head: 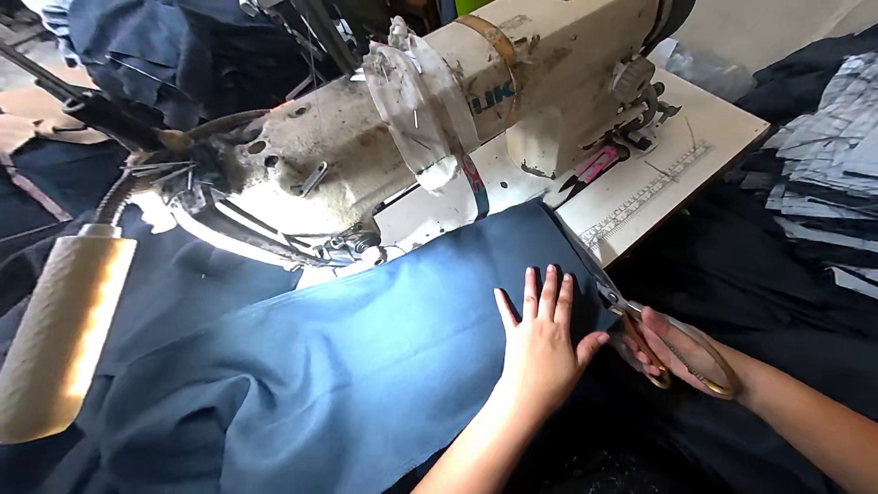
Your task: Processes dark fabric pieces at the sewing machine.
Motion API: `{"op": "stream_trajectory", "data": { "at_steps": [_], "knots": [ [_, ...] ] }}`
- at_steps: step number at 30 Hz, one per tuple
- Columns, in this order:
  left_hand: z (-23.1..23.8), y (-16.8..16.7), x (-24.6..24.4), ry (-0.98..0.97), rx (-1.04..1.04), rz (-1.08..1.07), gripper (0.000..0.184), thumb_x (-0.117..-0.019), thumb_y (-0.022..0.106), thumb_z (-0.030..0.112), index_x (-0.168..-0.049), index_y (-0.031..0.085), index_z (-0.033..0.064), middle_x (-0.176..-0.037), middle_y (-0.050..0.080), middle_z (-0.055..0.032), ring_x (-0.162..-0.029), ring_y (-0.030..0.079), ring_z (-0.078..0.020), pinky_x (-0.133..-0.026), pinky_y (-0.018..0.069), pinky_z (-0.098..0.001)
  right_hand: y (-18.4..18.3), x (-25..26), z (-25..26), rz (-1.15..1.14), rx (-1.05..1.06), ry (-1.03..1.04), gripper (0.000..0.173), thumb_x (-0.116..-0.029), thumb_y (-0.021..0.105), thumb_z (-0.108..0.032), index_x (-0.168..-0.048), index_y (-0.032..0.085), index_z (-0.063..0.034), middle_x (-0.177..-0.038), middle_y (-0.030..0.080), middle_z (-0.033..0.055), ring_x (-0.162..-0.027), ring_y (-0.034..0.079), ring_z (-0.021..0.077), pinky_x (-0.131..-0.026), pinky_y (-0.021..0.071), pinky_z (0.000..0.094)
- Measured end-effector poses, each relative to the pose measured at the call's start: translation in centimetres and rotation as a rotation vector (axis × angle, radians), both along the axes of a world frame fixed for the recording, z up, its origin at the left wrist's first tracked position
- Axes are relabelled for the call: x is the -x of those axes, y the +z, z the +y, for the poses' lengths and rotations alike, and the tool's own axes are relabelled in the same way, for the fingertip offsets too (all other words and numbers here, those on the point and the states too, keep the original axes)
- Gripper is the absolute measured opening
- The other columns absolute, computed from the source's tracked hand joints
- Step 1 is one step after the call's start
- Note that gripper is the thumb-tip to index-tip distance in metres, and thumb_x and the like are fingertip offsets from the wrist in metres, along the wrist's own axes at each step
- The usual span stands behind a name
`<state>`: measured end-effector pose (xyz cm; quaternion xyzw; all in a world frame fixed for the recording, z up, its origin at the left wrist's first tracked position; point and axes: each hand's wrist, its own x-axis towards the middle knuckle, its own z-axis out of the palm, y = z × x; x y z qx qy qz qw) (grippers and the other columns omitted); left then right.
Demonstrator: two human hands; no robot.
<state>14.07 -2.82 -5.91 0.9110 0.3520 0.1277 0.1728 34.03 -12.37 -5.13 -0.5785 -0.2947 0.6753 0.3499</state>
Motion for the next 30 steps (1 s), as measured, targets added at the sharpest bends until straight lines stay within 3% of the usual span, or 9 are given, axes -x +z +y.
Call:
{"op": "stream_trajectory", "data": {
  "at_steps": [2, 6, 9, 13, 16, 21, 25, 27, 30],
  "knots": [
    [-1.0, -0.3, 0.3, -0.019, -0.042, -0.017, 0.082, -0.0978, 0.041, 0.066, -0.149, 0.052, 0.0036, -0.157, 0.047, -0.0175, -0.144, 0.042, -0.0483, -0.104, 0.018, -0.0859, -0.1, 0.4, 0.8, 0.018, -0.005, -0.028, 0.071, -0.0901, 0.047, -0.077, -0.126, 0.049, -0.0165, -0.08, 0.055, -0.0105, -0.063, 0.057, 0.0007, -0.058, 0.0499, 0.0148],
    [-2.0, -0.6, 1.0, -0.034, -0.081, -0.034, 0.081, -0.0971, 0.041, 0.066, -0.147, 0.054, 0.0039, -0.155, 0.05, -0.0162, -0.143, 0.045, -0.0469, -0.103, 0.0213, -0.0856, 0.5, 2.0, 2.0, -0.023, -0.015, -0.151, 0.045, -0.1066, 0.031, -0.052, -0.121, 0.05, -0.0135, -0.071, 0.05, -0.0088, -0.053, 0.051, 0.0003, -0.05, 0.0471, 0.0138],
    [-2.2, -0.7, 1.2, -0.034, -0.085, -0.042, 0.081, -0.097, 0.041, 0.067, -0.147, 0.055, 0.0046, -0.155, 0.05, -0.0154, -0.143, 0.044, -0.0462, -0.103, 0.0214, -0.0852, 0.9, 2.5, 2.5, -0.048, -0.003, -0.202, 0.036, -0.1104, 0.032, -0.04, -0.119, 0.052, -0.0122, -0.065, 0.05, -0.0079, -0.047, 0.051, -0.0002, -0.045, 0.0464, 0.013],
    [-1.8, -0.2, 1.5, -0.046, -0.059, -0.045, 0.08, -0.0973, 0.041, 0.066, -0.147, 0.055, 0.0046, -0.155, 0.05, -0.0164, -0.143, 0.045, -0.0453, -0.104, 0.0225, -0.0846, 0.5, 1.8, 2.0, -0.023, -0.028, -0.113, 0.048, -0.1048, 0.032, -0.054, -0.125, 0.048, -0.0135, -0.074, 0.051, -0.0095, -0.058, 0.054, 0.0007, -0.055, 0.0488, 0.0142],
    [-0.5, 0.2, 1.4, -0.043, -0.005, -0.031, 0.078, -0.0981, 0.044, 0.063, -0.148, 0.053, 0.0039, -0.157, 0.047, -0.0176, -0.145, 0.042, -0.0459, -0.105, 0.0184, -0.0849, 0.2, 1.2, 1.8, -0.011, -0.038, -0.101, 0.055, -0.1026, 0.031, -0.06, -0.127, 0.047, -0.0137, -0.077, 0.052, -0.0096, -0.062, 0.056, 0.0021, -0.058, 0.0506, 0.0161],
    [2.4, 0.9, 1.2, 0.027, 0.1, 0.061, 0.077, -0.1003, 0.046, 0.059, -0.155, 0.044, 0.0058, -0.164, 0.036, -0.0154, -0.153, 0.029, -0.0421, -0.111, 0.0079, -0.0816, 1.6, 0.0, 2.2, -0.243, -0.163, -0.309, 0.045, -0.1101, 0.024, -0.038, -0.13, 0.047, -0.005, -0.07, 0.049, -0.0097, -0.053, 0.051, -0.0004, -0.052, 0.0479, 0.0148],
    [3.0, 0.9, 1.3, 0.059, 0.111, 0.09, 0.076, -0.0999, 0.049, 0.059, -0.156, 0.043, 0.0075, -0.166, 0.033, -0.0141, -0.154, 0.026, -0.0402, -0.113, 0.0067, -0.0799, 3.7, -4.5, 3.7, -0.368, -0.161, -0.488, 0.041, -0.1128, 0.023, -0.035, -0.125, 0.052, -0.0084, -0.065, 0.052, -0.0095, -0.049, 0.051, -0.0026, -0.047, 0.0449, 0.0123],
    [3.0, 0.9, 1.2, 0.063, 0.101, 0.092, 0.077, -0.0991, 0.052, 0.057, -0.156, 0.042, 0.0073, -0.166, 0.034, -0.0144, -0.154, 0.026, -0.0404, -0.113, 0.0072, -0.08, 4.5, -5.4, 3.7, -0.371, -0.125, -0.41, 0.041, -0.1127, 0.022, -0.037, -0.123, 0.052, -0.0105, -0.064, 0.052, -0.0094, -0.048, 0.051, -0.0029, -0.045, 0.0447, 0.0114],
    [3.6, 1.5, 0.9, 0.088, 0.152, 0.14, 0.078, -0.1001, 0.051, 0.057, -0.158, 0.039, 0.0076, -0.167, 0.03, -0.0141, -0.156, 0.021, -0.0396, -0.113, 0.0044, -0.0793, 3.6, -4.6, 2.7, -0.392, -0.154, -0.143, 0.046, -0.1067, 0.033, -0.044, -0.13, 0.049, -0.008, -0.074, 0.052, -0.0098, -0.056, 0.054, -0.0011, -0.052, 0.0487, 0.0142]
  ]
}}
